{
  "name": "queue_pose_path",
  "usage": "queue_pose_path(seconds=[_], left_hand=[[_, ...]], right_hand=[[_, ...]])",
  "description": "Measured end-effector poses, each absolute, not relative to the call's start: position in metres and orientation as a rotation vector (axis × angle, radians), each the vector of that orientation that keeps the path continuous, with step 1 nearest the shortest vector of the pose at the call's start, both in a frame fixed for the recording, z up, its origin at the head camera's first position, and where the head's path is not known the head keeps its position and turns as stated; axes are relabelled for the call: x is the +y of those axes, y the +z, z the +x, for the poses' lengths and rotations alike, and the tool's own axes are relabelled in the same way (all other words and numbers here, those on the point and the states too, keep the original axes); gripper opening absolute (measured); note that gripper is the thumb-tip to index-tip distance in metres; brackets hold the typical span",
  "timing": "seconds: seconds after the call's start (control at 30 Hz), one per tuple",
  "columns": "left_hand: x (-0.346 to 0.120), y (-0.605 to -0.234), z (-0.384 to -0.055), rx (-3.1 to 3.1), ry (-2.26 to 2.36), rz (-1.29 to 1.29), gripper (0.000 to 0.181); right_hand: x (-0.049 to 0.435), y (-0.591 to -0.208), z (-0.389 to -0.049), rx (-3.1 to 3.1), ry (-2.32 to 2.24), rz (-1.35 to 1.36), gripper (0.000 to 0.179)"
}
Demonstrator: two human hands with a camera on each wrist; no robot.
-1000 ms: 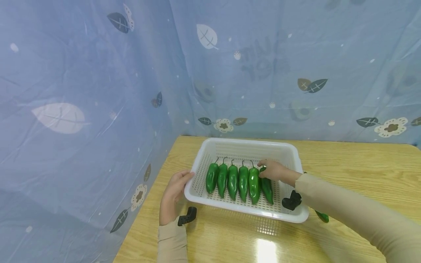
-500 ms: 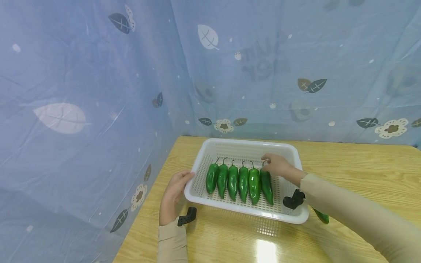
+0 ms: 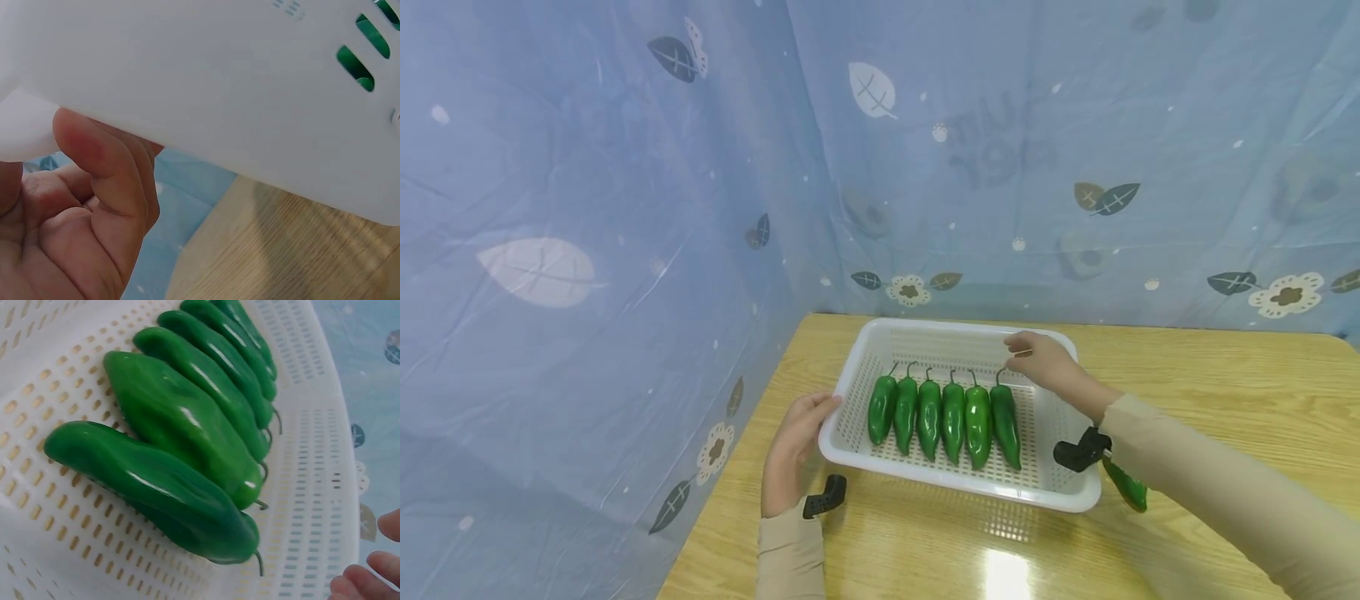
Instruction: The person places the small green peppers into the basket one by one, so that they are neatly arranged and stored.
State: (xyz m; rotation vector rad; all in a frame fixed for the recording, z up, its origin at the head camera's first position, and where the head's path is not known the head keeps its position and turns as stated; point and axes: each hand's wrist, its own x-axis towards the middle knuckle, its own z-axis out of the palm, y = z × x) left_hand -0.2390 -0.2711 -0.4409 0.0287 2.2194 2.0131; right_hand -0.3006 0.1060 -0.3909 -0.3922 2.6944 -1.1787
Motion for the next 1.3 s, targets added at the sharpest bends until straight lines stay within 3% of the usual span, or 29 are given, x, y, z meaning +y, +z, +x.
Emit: queue_pose_path(seconds=[0.53, 0.73, 1.03, 1.3], left_hand=[[-0.273, -0.455, -0.244, 2.241, 2.046, 0.031, 0.04], [-0.273, -0.452, -0.243, 2.236, 2.039, 0.044, 0.04], [-0.273, -0.454, -0.243, 2.256, 2.026, 0.044, 0.039], [-0.274, -0.452, -0.243, 2.242, 2.024, 0.042, 0.042]], right_hand=[[0.145, -0.367, -0.295, 2.673, -1.337, -0.342, 0.053], [0.167, -0.362, -0.29, 2.594, -1.488, -0.297, 0.062], [0.204, -0.372, -0.277, 2.541, -1.638, -0.26, 0.075], [0.234, -0.393, -0.269, 2.602, -1.599, -0.211, 0.071]])
